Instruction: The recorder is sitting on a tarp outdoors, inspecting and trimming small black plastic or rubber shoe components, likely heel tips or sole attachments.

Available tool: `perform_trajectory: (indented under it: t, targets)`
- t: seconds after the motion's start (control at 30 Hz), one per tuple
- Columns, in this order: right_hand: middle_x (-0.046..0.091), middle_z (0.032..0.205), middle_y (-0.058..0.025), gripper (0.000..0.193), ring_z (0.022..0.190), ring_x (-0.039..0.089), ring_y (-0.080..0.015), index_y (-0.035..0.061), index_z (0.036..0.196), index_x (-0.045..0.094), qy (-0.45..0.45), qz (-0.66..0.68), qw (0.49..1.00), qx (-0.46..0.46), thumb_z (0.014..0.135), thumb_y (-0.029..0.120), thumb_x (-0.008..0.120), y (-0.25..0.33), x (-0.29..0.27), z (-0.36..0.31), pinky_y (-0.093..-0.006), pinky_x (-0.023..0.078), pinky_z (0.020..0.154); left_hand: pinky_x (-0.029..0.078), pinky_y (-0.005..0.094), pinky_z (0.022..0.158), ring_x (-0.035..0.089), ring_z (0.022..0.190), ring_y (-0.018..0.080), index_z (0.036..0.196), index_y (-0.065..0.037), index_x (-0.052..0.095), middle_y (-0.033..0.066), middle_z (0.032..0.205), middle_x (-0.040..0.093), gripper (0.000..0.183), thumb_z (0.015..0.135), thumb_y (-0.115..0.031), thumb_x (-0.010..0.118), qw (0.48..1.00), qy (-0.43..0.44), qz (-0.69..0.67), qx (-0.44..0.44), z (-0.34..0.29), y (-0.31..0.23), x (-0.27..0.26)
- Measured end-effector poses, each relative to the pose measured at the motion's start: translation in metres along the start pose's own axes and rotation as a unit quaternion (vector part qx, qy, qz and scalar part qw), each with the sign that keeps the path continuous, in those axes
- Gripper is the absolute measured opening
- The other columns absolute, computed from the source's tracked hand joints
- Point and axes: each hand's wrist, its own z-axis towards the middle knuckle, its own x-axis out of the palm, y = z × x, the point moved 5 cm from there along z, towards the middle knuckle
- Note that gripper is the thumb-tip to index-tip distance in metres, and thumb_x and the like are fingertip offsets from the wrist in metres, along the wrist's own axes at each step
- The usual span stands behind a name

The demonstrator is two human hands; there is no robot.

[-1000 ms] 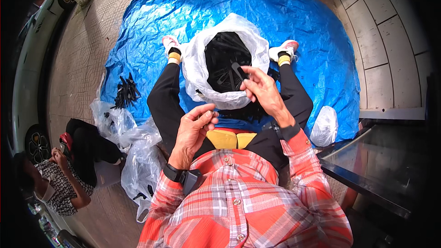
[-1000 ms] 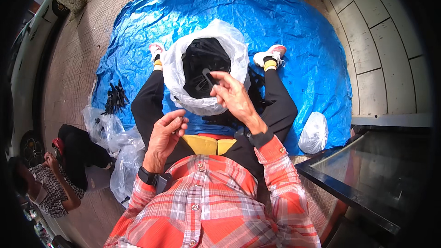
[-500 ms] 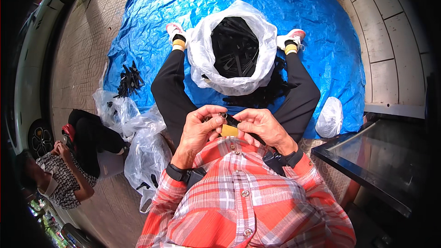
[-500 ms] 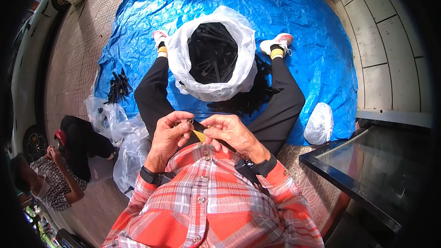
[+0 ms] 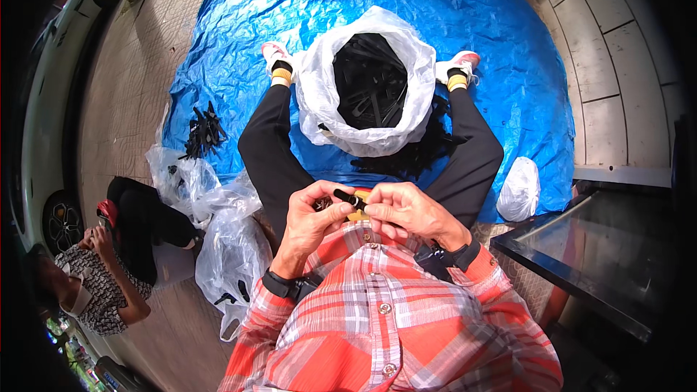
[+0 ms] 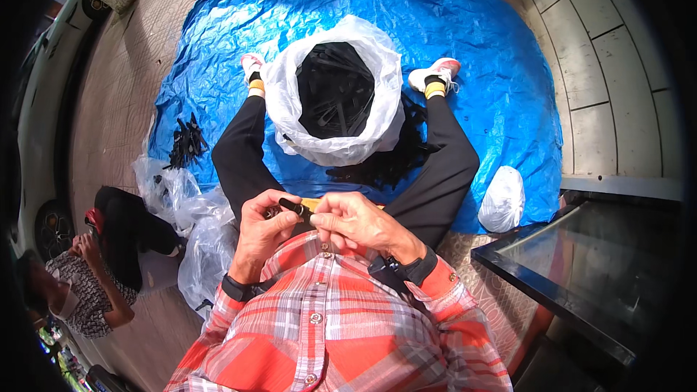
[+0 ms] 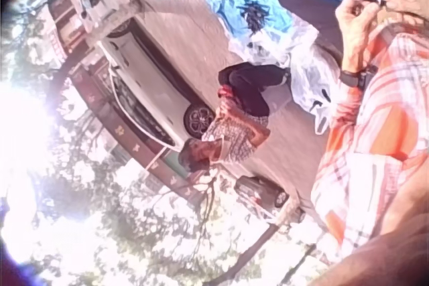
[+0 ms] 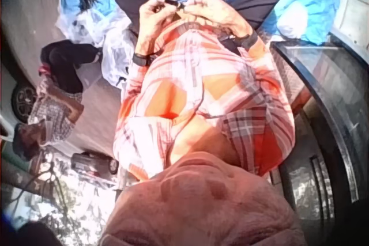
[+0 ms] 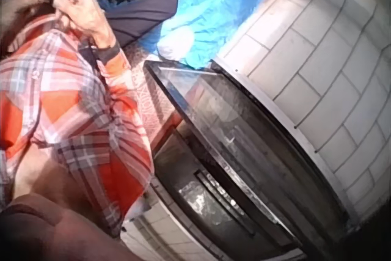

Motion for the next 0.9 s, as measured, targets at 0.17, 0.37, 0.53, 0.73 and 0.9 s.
perform_trajectory:
  t: [0.17,0.37,0.53,0.73,0.9]
  targets:
    - [0.049,0.059,0.0037,0.02,0.047,0.037,-0.0003,0.0027,0.08,0.055,0.005,0.029,0.999,-0.037,0.088,0.021,0.056,0.005,0.005,-0.004,-0.017,0.027,0.042,0.038,0.0157,0.046,0.05,0.054,0.0038,0.091,0.001,0.062,0.0042,0.074,0.061,0.022,0.071,0.0,0.071,0.998,0.025,0.059,0.03,-0.005,-0.01,0.019]
    - [0.054,0.067,-0.0047,0.016,0.059,0.049,-0.0142,0.0008,0.083,0.056,-0.09,-0.145,0.969,-0.181,0.086,0.017,0.056,0.006,0.005,-0.001,-0.0255,0.038,0.054,0.04,0.0158,0.049,0.053,0.057,0.0039,0.088,0.002,0.062,0.0043,0.075,0.062,0.02,0.071,-0.002,0.072,0.994,-0.004,0.101,0.041,-0.006,-0.006,0.02]
    - [0.05,0.079,-0.015,0.019,0.074,0.052,-0.0311,-0.0017,0.088,0.051,-0.262,-0.424,0.799,-0.337,0.076,0.008,0.063,0.031,0.028,-0.011,-0.039,0.044,0.064,0.045,0.0174,0.058,0.055,0.066,0.0047,0.086,0.002,0.061,0.0041,0.077,0.063,0.015,0.075,-0.001,0.069,0.983,-0.059,0.154,0.083,0.005,0.003,0.015]
    - [0.048,0.079,-0.0148,0.019,0.069,0.054,-0.0298,-0.0031,0.085,0.048,-0.303,-0.457,0.778,-0.307,0.079,0.008,0.061,0.014,0.028,0.002,-0.0365,0.046,0.056,0.042,0.0172,0.058,0.052,0.065,0.0026,0.088,0.002,0.06,0.0018,0.076,0.062,0.016,0.076,-0.004,0.069,0.924,-0.076,0.327,0.184,0.0,-0.003,0.026]
    - [0.049,0.062,-0.0089,0.014,0.051,0.05,-0.0201,0.0003,0.083,0.047,-0.368,-0.191,0.861,-0.295,0.091,0.011,0.043,0.003,0.004,0.01,-0.0302,0.041,0.048,0.037,0.0163,0.05,0.046,0.056,0.0013,0.089,0.0,0.059,-0.0016,0.069,0.056,0.015,0.077,-0.003,0.067,0.964,-0.111,0.196,0.144,0.007,-0.007,0.032]
